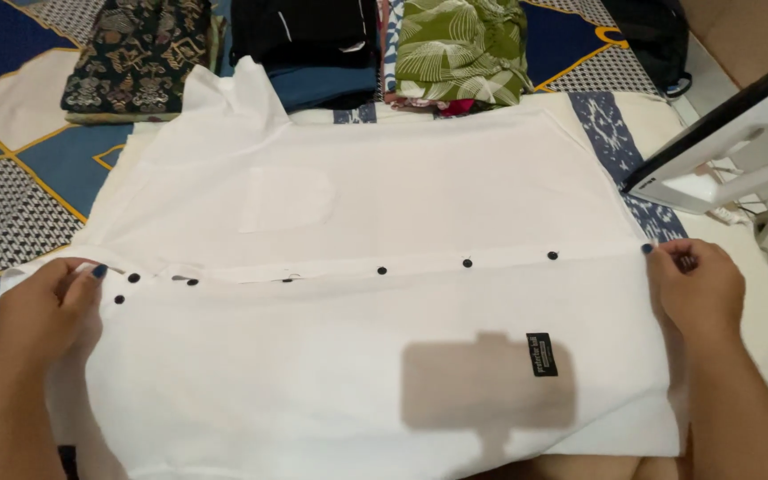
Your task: Ironing a white button-down shirt on a bed.
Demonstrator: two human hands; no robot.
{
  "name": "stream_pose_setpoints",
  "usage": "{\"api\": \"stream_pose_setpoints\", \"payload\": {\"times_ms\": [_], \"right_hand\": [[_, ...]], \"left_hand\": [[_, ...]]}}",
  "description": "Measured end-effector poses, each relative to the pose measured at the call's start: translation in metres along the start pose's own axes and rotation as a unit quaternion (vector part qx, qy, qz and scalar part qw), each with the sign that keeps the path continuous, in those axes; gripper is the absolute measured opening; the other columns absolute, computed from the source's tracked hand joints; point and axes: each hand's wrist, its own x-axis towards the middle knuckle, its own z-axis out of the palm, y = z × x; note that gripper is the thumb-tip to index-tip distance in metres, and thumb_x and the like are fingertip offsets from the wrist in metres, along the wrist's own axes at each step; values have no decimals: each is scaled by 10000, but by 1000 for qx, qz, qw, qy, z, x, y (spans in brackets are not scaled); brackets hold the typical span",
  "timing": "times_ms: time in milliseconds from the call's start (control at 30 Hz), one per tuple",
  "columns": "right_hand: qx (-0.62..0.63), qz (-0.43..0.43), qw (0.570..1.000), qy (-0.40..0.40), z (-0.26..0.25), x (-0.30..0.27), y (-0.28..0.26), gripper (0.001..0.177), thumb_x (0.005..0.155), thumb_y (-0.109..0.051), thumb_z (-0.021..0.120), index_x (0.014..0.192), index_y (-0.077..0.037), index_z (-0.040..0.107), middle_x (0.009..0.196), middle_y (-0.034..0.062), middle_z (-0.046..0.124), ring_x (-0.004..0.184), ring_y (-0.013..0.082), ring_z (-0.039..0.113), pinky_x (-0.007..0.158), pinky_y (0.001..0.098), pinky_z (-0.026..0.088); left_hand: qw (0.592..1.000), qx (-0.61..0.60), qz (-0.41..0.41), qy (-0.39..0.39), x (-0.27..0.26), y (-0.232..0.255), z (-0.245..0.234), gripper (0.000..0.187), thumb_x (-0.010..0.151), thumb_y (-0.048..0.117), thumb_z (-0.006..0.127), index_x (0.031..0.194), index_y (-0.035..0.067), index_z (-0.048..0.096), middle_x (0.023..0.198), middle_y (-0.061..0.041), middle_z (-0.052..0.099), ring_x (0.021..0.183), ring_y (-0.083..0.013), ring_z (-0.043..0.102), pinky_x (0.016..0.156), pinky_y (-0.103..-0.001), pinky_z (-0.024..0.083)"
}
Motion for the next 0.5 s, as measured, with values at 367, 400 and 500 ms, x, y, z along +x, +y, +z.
{"api": "stream_pose_setpoints", "payload": {"times_ms": [367, 400, 500], "right_hand": [[-105, 16, 993, -46, 8, 7, -16, 201, 960, -315, 746, 1078, -164, 805, 1023, 87, 783, 980, 295, 704, 873, 458, 534], [-104, 15, 993, -45, 3, 9, -14, 201, 960, -315, 746, 1078, -164, 805, 1023, 87, 783, 980, 295, 704, 873, 458, 534], [-11, 2, 998, -57, 0, 26, 13, 387, 875, -256, 793, 1222, -100, 719, 1022, 120, 752, 919, 270, 705, 857, 412, 539]], "left_hand": [[990, -4, 112, 89, -16, 6, 2, 346, 992, 375, 611, 1278, 212, 720, 1223, -81, 733, 1190, -306, 644, 1008, -501, 464], [990, -5, 112, 90, -26, 20, -6, 346, 992, 375, 611, 1278, 212, 720, 1223, -81, 733, 1190, -306, 644, 1008, -501, 464], [975, 14, 138, 172, -50, 62, -26, 382, 900, 260, 659, 1277, 215, 707, 1336, -97, 648, 1314, -283, 534, 1080, -577, 320]]}}
